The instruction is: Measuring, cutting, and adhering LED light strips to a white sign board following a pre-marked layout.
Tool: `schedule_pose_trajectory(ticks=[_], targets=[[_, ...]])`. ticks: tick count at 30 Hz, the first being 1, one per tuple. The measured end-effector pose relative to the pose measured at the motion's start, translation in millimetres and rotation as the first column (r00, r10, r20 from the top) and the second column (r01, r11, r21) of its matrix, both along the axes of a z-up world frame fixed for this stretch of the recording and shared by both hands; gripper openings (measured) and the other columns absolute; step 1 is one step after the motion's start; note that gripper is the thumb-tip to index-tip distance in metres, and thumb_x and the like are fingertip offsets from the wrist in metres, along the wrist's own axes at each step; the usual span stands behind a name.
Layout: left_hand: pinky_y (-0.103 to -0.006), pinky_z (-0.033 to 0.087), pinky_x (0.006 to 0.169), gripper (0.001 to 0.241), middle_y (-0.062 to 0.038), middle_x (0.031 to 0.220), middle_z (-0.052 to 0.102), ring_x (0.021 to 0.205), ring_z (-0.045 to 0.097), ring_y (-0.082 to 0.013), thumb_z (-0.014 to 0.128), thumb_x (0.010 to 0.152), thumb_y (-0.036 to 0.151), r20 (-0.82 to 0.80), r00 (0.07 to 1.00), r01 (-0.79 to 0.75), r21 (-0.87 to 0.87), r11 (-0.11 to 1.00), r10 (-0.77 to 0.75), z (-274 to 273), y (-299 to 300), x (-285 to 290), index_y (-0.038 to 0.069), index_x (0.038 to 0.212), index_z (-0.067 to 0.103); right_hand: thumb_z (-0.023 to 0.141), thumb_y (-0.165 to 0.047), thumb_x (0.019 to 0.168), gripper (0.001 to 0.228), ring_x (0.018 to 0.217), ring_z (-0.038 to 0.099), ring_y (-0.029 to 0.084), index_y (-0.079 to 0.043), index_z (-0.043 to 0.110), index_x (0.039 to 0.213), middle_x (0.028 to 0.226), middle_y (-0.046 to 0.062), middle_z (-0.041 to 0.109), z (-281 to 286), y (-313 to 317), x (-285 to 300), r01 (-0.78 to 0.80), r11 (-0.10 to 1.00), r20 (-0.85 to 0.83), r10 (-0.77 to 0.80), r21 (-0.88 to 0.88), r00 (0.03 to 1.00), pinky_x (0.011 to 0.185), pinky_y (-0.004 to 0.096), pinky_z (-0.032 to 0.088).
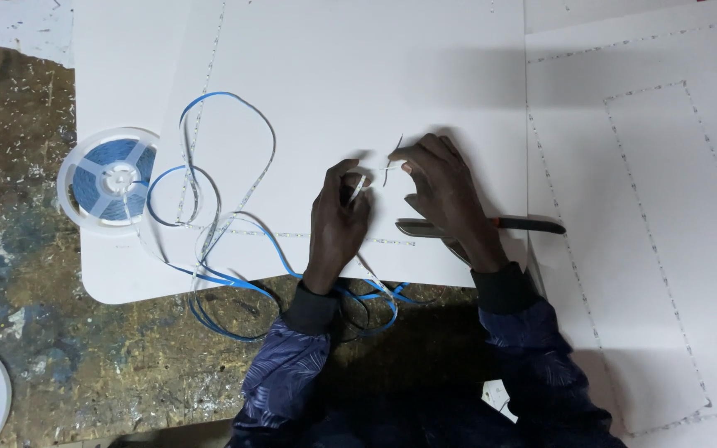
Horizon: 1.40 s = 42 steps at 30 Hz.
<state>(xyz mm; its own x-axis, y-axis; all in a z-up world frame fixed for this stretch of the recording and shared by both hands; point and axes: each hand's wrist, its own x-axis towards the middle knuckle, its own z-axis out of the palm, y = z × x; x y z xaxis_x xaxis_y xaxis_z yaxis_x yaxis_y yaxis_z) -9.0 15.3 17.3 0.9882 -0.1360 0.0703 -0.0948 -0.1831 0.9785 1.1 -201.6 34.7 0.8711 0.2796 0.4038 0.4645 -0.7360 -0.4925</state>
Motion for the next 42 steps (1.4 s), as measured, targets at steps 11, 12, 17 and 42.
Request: schedule_pose_trajectory(ticks=[11, 12, 17, 42], targets=[[-0.0571, 0.068, 0.105, 0.052, -0.019, 0.12, 0.08, 0.128, 0.077, -0.0443, 0.065, 0.104, -0.002, 0.002, 1.0, 0.019, -0.061, 0.998, -0.019, -13.5, 2.4, -2.4, 0.011, 0.153, 0.057, 0.071, -0.012, 0.111, 0.009, 0.106, 0.063, 0.028, -0.017, 0.075, 0.117, 0.101, 0.001, 0.06, -47.1, -11.3, 26.5, 0.034, 0.943, 0.085, -0.006, -0.331, 0.996, 0.089, 0.045, 0.053], [-0.0587, 0.067, 0.106, 0.052, -0.02, 0.12, 0.08, 0.128, 0.077, -0.0454, 0.064, 0.104, -0.005, 0.018, 1.0, 0.023, -0.067, 0.998, -0.021, -9.9, 1.9, -1.4, 0.01, 0.154, 0.057, 0.072, -0.01, 0.109, 0.009, 0.107, 0.064, 0.028, -0.017, 0.074, 0.114, 0.1, 0.0, 0.06, -50.1, -13.3, 30.7, 0.046, 0.938, 0.093, -0.014, -0.342, 0.996, 0.09, 0.045, 0.053], [-0.0558, 0.067, 0.104, 0.053, -0.018, 0.119, 0.079, 0.127, 0.077, -0.0413, 0.064, 0.104, -0.004, 0.017, 1.0, 0.0, -0.085, 0.996, 0.002, -18.1, 4.0, -1.5, 0.011, 0.154, 0.056, 0.072, -0.008, 0.108, 0.01, 0.107, 0.064, 0.031, -0.016, 0.07, 0.114, 0.101, 0.003, 0.06, -56.2, -14.1, 30.9, 0.063, 0.91, 0.112, -0.019, -0.41, 0.994, 0.089, 0.046, 0.052], [-0.0413, 0.062, 0.094, 0.045, -0.012, 0.108, 0.078, 0.096, 0.068, -0.0204, 0.065, 0.105, -0.003, 0.09, 0.993, -0.062, -0.203, 0.977, 0.082, -23.9, 7.1, -1.3, 0.009, 0.148, 0.064, 0.048, -0.047, 0.124, 0.038, 0.109, 0.059, 0.03, -0.014, 0.066, 0.114, 0.103, 0.005, 0.056, -11.3, -9.9, -42.6, -0.01, 0.98, -0.242, 0.058, 0.197, 0.968, 0.108, 0.046, 0.045]])
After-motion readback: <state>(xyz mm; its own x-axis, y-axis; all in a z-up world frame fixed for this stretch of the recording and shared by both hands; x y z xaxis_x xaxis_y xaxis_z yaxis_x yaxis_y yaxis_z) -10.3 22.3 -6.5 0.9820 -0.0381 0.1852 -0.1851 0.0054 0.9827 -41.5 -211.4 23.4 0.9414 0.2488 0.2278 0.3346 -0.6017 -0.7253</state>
